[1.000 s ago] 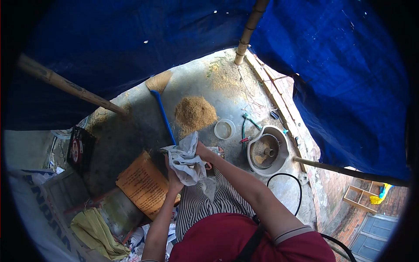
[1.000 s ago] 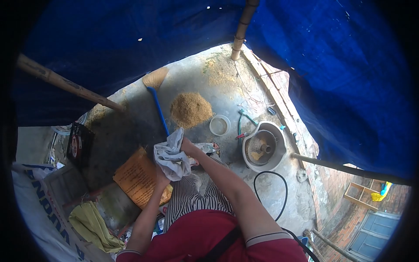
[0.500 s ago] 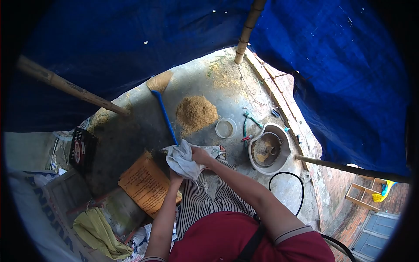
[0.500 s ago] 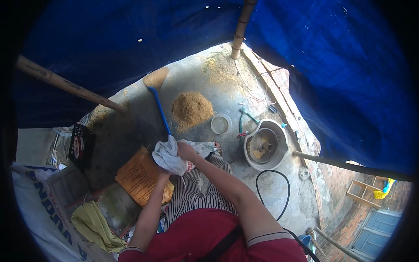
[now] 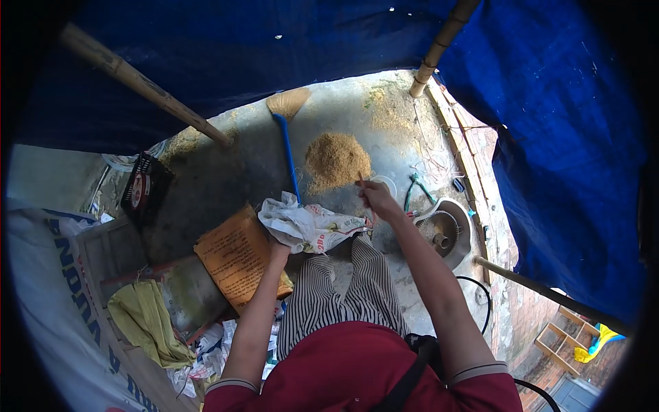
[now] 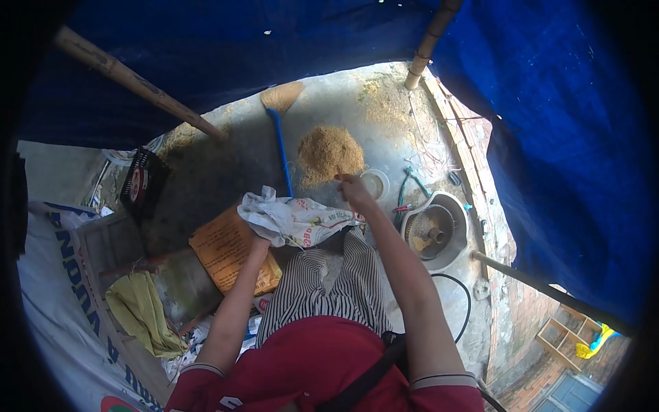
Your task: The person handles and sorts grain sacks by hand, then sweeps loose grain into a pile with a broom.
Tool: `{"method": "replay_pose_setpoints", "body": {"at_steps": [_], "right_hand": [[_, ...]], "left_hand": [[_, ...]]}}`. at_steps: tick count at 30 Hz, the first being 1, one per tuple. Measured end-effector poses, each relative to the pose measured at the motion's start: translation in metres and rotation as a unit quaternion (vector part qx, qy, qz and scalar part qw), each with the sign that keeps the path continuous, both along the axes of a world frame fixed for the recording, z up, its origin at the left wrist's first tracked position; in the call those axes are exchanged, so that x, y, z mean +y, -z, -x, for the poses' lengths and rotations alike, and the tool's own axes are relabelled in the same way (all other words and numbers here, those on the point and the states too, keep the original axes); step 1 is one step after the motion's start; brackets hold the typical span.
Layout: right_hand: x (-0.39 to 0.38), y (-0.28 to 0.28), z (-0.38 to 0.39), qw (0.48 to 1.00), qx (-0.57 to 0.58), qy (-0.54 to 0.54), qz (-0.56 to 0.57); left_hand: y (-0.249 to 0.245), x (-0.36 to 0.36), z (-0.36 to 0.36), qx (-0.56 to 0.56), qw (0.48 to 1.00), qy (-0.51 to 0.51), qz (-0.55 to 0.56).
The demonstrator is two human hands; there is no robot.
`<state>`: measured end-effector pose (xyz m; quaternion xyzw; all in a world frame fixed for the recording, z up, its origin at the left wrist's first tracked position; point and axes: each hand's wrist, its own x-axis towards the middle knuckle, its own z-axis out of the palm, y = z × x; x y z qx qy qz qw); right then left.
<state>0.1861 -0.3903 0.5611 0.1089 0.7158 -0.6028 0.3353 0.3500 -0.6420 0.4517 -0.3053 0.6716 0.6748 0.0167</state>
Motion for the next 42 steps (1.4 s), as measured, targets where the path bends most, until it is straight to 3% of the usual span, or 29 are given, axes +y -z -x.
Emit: {"method": "replay_pose_setpoints", "body": {"at_steps": [2,5,8,9,10,12,16,17,18,19,20,21,23,25,27,28,30,31,32,34,35,39,40,41,42], "right_hand": [[-0.015,0.004,-0.012,0.998,0.013,0.032,0.047],[-0.035,-0.006,-0.028,0.99,0.087,-0.071,-0.084],[-0.049,0.024,-0.044,0.988,0.1,-0.055,-0.102],[-0.056,0.03,-0.048,0.997,0.025,-0.045,-0.052],[-0.063,0.035,-0.054,0.997,0.025,-0.047,-0.051],[-0.075,0.06,-0.072,0.996,-0.064,0.002,0.069],[-0.085,0.115,-0.098,0.996,-0.023,-0.076,0.047],[-0.08,0.119,-0.098,0.985,0.044,-0.165,0.026],[-0.077,0.121,-0.098,0.961,0.11,-0.253,0.006],[-0.076,0.115,-0.097,0.96,0.11,-0.256,0.007],[-0.076,0.108,-0.098,0.983,-0.047,-0.151,0.094],[-0.077,0.102,-0.098,0.963,-0.202,-0.038,0.177],[-0.08,0.098,-0.094,0.964,-0.207,-0.034,0.166],[-0.079,0.101,-0.093,0.965,-0.212,-0.031,0.154],[-0.08,0.112,-0.091,0.974,-0.099,-0.125,0.163],[-0.079,0.11,-0.09,0.974,-0.1,-0.123,0.163],[-0.085,0.061,-0.079,0.986,0.062,-0.135,0.08],[-0.079,0.048,-0.069,0.988,-0.049,-0.138,0.039],[-0.071,0.047,-0.065,0.989,-0.05,-0.137,0.038],[-0.057,0.044,-0.059,0.995,-0.034,-0.076,0.062],[-0.052,0.045,-0.058,0.995,-0.045,-0.054,0.069],[-0.052,0.048,-0.06,0.997,0.063,-0.041,0.008],[-0.051,0.042,-0.063,0.984,0.151,-0.033,-0.085],[-0.049,0.041,-0.066,0.955,0.236,-0.024,-0.177],[-0.045,0.045,-0.068,0.955,0.236,-0.022,-0.178]], "left_hand": [[-0.001,0.004,-0.001,0.02,0.999,0.001,-0.038],[-0.001,0.01,-0.013,0.043,0.995,-0.001,-0.093],[-0.003,0.018,-0.024,0.067,0.987,-0.003,-0.147],[-0.003,0.02,-0.027,0.077,0.983,-0.003,-0.165],[-0.004,0.023,-0.029,0.086,0.979,-0.003,-0.182],[-0.006,0.026,-0.032,0.104,0.971,-0.002,-0.216],[-0.029,0.032,-0.038,0.126,0.955,-0.002,-0.268],[-0.069,0.031,-0.035,0.131,0.989,0.061,-0.02],[-0.092,0.031,-0.034,0.127,0.957,0.119,0.23],[-0.085,0.031,-0.033,0.132,0.953,0.13,0.24],[-0.078,0.03,-0.033,0.131,0.953,0.127,0.241],[-0.07,0.029,-0.033,0.126,0.954,0.15,0.229],[-0.058,0.027,-0.034,0.122,0.954,0.171,0.215],[-0.049,0.02,-0.039,0.098,0.934,0.281,0.2],[-0.062,0.023,-0.031,0.118,0.946,0.233,0.192],[-0.072,0.026,-0.027,0.135,0.956,0.186,0.181],[-0.09,0.03,-0.015,0.161,0.962,0.144,0.169],[-0.095,0.031,-0.009,0.188,0.965,0.097,0.157],[-0.096,0.029,-0.003,0.187,0.965,0.098,0.156],[-0.098,0.029,0.01,0.171,0.985,0.007,0.002],[-0.094,0.024,0.014,0.133,0.957,0.086,0.242],[-0.066,0.022,0.028,0.111,0.937,0.054,0.326],[-0.059,0.02,0.029,0.111,0.938,0.056,0.325],[-0.06,0.019,0.032,0.034,0.947,0.066,0.311],[-0.062,0.017,0.035,-0.042,0.951,0.076,0.297]]}}
